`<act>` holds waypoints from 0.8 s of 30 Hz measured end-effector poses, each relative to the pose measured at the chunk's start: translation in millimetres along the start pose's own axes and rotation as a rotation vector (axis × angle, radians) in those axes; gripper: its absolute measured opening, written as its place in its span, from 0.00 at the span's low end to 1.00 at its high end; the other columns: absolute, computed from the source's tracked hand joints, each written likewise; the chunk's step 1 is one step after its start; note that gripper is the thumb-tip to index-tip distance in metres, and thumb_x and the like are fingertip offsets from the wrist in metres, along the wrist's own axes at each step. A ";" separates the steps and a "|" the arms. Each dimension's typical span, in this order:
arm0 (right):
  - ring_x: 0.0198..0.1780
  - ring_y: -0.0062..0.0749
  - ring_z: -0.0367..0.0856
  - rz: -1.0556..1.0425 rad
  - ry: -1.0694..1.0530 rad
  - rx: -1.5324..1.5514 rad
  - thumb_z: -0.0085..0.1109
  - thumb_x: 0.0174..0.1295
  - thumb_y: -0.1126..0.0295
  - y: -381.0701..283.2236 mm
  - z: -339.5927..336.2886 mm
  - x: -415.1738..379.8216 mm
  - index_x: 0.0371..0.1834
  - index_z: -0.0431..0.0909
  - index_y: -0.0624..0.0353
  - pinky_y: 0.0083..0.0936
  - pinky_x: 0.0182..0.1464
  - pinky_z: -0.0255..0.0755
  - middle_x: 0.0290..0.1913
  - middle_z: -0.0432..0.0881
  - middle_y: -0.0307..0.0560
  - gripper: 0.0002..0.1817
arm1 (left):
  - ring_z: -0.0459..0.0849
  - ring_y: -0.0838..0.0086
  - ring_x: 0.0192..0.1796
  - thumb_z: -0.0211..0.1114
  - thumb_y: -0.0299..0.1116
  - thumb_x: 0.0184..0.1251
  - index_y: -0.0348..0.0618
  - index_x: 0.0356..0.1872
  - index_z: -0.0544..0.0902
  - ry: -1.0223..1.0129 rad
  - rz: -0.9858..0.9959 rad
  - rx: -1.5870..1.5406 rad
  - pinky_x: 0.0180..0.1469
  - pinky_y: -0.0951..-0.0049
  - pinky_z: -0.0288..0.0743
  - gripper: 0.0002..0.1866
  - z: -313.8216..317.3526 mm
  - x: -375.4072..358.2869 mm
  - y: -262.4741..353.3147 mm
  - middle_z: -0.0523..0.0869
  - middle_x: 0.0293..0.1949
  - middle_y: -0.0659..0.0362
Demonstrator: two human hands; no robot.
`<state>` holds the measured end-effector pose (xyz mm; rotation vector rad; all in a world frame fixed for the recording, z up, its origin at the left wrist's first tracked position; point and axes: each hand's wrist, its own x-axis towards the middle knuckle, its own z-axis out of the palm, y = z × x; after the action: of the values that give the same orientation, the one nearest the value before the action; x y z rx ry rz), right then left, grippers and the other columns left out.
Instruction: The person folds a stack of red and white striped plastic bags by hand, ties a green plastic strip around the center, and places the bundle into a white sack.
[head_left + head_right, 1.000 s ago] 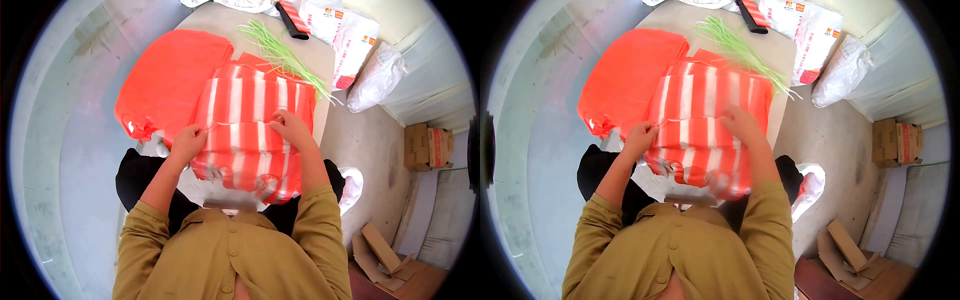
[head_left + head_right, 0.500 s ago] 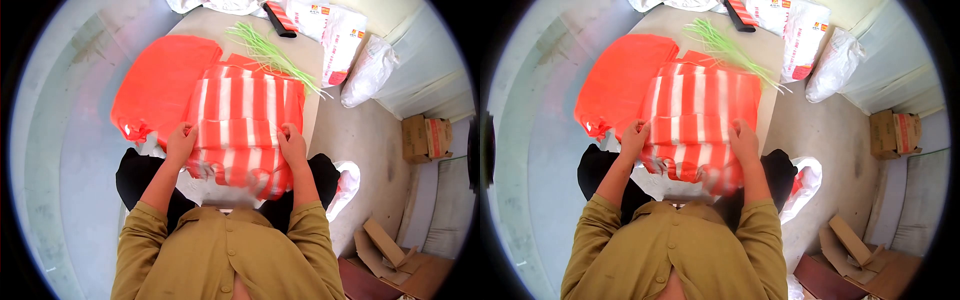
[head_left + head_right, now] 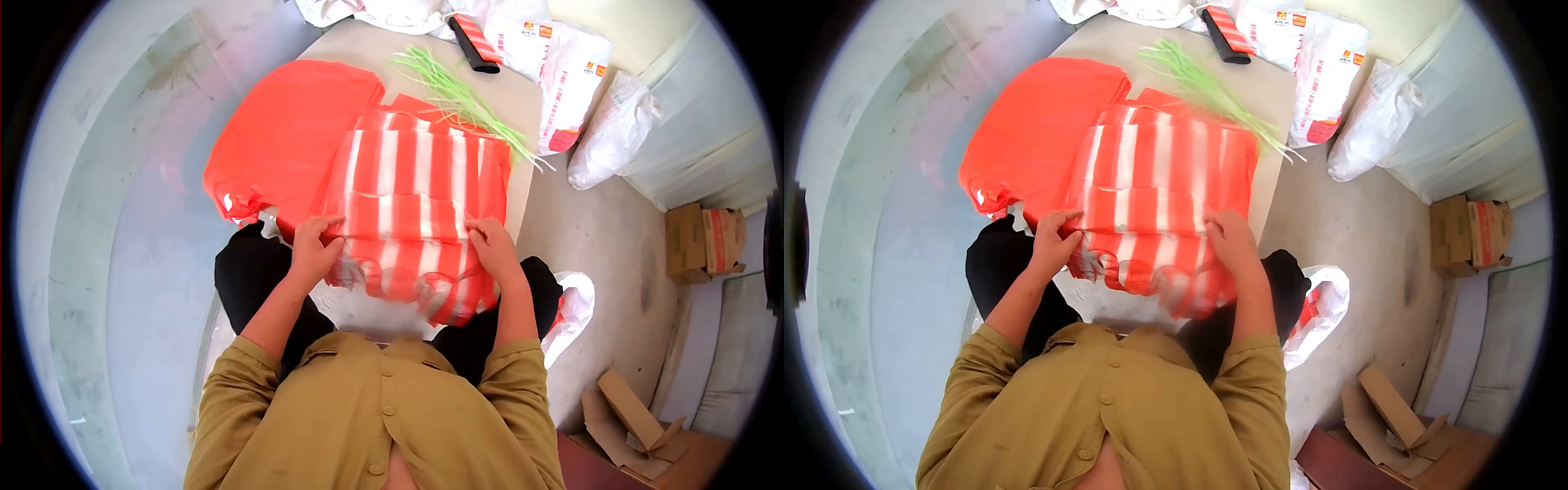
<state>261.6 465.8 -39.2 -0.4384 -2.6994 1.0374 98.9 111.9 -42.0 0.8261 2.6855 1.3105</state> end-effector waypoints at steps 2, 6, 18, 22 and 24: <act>0.54 0.45 0.83 0.039 -0.107 -0.018 0.64 0.68 0.70 -19.7 -15.5 -7.7 0.59 0.84 0.59 0.33 0.58 0.77 0.51 0.83 0.51 0.17 | 0.81 0.50 0.59 0.69 0.26 0.57 0.47 0.56 0.89 -0.011 -0.031 -0.023 0.67 0.57 0.73 0.22 4.1 1.4 -2.8 0.88 0.51 0.50; 0.53 0.54 0.81 -0.005 -0.019 -0.016 0.67 0.62 0.70 -21.7 -11.5 -15.4 0.56 0.86 0.59 0.40 0.58 0.76 0.47 0.82 0.56 0.19 | 0.82 0.50 0.57 0.66 0.23 0.55 0.48 0.56 0.89 -0.044 -0.086 -0.062 0.65 0.57 0.74 0.24 3.8 6.3 -0.3 0.89 0.50 0.50; 0.50 0.53 0.79 -0.170 0.100 -0.142 0.64 0.61 0.79 -39.2 -14.1 -27.0 0.49 0.88 0.59 0.42 0.53 0.76 0.45 0.80 0.55 0.13 | 0.82 0.51 0.50 0.65 0.21 0.60 0.46 0.51 0.91 0.006 0.002 0.015 0.55 0.56 0.76 0.18 -17.3 1.5 9.6 0.85 0.43 0.49; 0.54 0.44 0.81 -0.203 0.150 -0.028 0.62 0.65 0.79 -34.3 -18.9 -31.1 0.47 0.86 0.61 0.33 0.58 0.75 0.51 0.83 0.51 0.10 | 0.83 0.53 0.50 0.68 0.23 0.62 0.46 0.49 0.92 0.053 0.164 0.129 0.54 0.59 0.76 0.15 -26.2 0.2 3.7 0.84 0.50 0.50; 0.55 0.37 0.81 -0.146 0.141 0.148 0.61 0.67 0.78 -24.2 -16.5 -27.2 0.47 0.85 0.62 0.28 0.61 0.74 0.53 0.84 0.47 0.08 | 0.83 0.57 0.51 0.69 0.24 0.64 0.44 0.51 0.91 0.100 0.335 0.135 0.53 0.61 0.76 0.15 -30.6 12.0 -1.0 0.84 0.54 0.52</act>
<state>287.2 449.3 -13.3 -0.2718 -2.4693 1.1110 80.2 95.1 -20.8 1.3070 2.8301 1.2650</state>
